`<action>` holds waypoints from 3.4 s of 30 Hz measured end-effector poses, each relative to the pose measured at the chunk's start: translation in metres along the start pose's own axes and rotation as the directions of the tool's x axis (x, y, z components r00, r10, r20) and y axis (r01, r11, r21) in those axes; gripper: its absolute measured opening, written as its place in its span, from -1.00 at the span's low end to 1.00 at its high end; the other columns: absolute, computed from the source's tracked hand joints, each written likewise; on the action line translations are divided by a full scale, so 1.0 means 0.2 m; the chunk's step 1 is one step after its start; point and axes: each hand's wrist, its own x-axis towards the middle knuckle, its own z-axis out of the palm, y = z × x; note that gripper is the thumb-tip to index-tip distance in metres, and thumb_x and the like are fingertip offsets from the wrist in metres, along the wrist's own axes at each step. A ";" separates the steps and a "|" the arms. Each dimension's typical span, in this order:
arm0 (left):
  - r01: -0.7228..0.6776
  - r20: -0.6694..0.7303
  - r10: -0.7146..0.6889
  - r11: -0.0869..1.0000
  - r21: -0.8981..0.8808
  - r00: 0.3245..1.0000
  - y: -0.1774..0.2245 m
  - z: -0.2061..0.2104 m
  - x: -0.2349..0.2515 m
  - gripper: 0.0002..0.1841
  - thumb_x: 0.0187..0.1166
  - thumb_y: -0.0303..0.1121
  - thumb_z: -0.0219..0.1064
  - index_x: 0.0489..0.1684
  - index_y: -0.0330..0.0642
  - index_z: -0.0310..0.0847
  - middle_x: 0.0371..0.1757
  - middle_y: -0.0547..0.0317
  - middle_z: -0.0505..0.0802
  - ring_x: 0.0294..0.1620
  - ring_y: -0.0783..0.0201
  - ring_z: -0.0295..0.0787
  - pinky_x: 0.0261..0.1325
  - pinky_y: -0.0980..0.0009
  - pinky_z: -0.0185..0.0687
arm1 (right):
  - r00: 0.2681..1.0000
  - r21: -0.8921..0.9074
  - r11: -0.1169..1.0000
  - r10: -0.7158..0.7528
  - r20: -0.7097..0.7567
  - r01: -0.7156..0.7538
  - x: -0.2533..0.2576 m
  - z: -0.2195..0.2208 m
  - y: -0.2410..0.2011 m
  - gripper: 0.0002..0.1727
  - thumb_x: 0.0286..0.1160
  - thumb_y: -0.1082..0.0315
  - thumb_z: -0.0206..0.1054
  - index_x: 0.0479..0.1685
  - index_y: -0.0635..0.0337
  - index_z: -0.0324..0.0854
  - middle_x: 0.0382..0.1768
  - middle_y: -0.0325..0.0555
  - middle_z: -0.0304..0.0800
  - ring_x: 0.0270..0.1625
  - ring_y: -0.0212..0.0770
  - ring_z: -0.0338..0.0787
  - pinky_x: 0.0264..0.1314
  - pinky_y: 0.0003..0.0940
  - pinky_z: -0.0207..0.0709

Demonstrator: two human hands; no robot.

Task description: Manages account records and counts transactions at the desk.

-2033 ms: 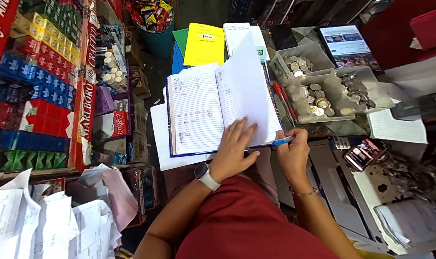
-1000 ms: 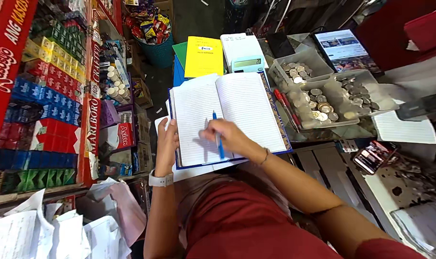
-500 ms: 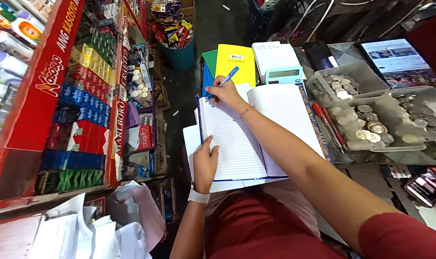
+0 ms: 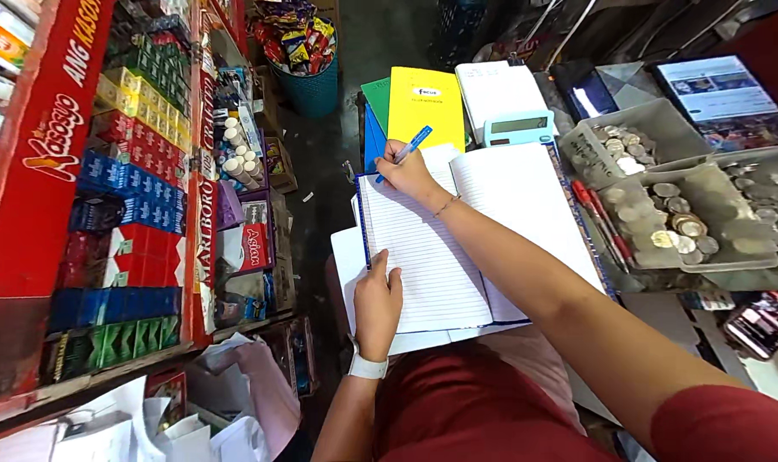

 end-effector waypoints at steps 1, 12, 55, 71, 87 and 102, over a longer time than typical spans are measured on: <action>-0.009 -0.006 0.009 1.000 0.004 1.000 0.00 0.00 0.00 -0.58 0.65 -0.39 0.28 0.44 -0.39 0.64 -0.61 0.08 0.68 -0.64 0.27 0.45 -0.42 0.32 0.51 | 1.000 0.000 1.000 -0.002 0.000 0.002 0.00 0.00 0.00 -0.74 0.57 0.48 0.27 -0.50 0.16 0.35 -0.68 -0.29 0.41 -0.72 -0.44 0.48 -0.61 -0.53 0.48; -0.004 0.026 0.002 0.999 0.049 1.000 0.01 -0.01 -0.01 -0.56 0.70 -0.36 0.25 0.50 -0.37 0.60 -0.49 -0.05 0.79 -0.60 0.14 0.58 -0.35 0.19 0.62 | 0.999 -0.015 1.000 -0.019 -0.028 0.018 0.00 0.00 0.01 -0.73 0.54 0.51 0.26 -0.52 0.14 0.33 -0.69 -0.32 0.34 -0.72 -0.48 0.41 -0.61 -0.59 0.40; -0.017 0.006 0.017 0.999 0.042 1.000 0.00 0.00 -0.01 -0.56 0.69 -0.35 0.26 0.49 -0.36 0.61 -0.52 0.00 0.77 -0.62 0.18 0.54 -0.39 0.25 0.59 | 0.991 0.065 0.998 0.018 -0.131 -0.010 -0.01 -0.01 0.00 -0.72 0.57 0.49 0.20 -0.53 0.08 0.30 -0.72 -0.39 0.31 -0.74 -0.51 0.36 -0.65 -0.61 0.33; 0.016 0.144 -0.004 0.996 -0.084 0.990 -0.01 -0.07 -0.01 -0.50 0.66 -0.36 0.32 0.56 -0.36 0.53 -0.60 0.08 0.63 -0.59 0.22 0.46 -0.37 0.26 0.52 | 0.987 0.292 0.944 0.159 0.008 -0.154 -0.66 -0.18 -0.34 -0.76 0.53 0.53 0.38 -0.35 0.03 0.42 -0.39 -0.31 0.77 -0.50 -0.36 0.80 -0.37 -0.39 0.83; 0.052 0.288 0.043 0.947 -0.316 0.957 -0.21 -0.18 -0.14 -0.38 0.52 -0.43 0.47 0.64 -0.20 0.46 -0.55 0.23 0.73 -0.64 0.54 0.49 -0.45 0.59 0.49 | 0.993 0.015 1.000 0.013 0.114 -0.015 -1.09 0.03 -0.17 -0.69 0.42 0.49 0.36 -0.62 0.08 0.36 -0.72 -0.38 0.38 -0.68 -0.56 0.38 -0.62 -0.69 0.25; 0.010 0.113 0.001 0.995 -0.096 0.994 -0.19 -0.17 -0.18 -0.35 0.43 -0.27 0.57 0.58 -0.18 0.54 -0.15 -0.08 0.70 -0.45 0.29 0.57 -0.36 0.39 0.56 | 0.992 0.149 0.986 0.066 0.108 -0.082 -1.10 0.01 -0.14 -0.73 0.50 0.51 0.31 -0.53 0.06 0.40 -0.75 -0.41 0.49 -0.75 -0.57 0.51 -0.67 -0.68 0.46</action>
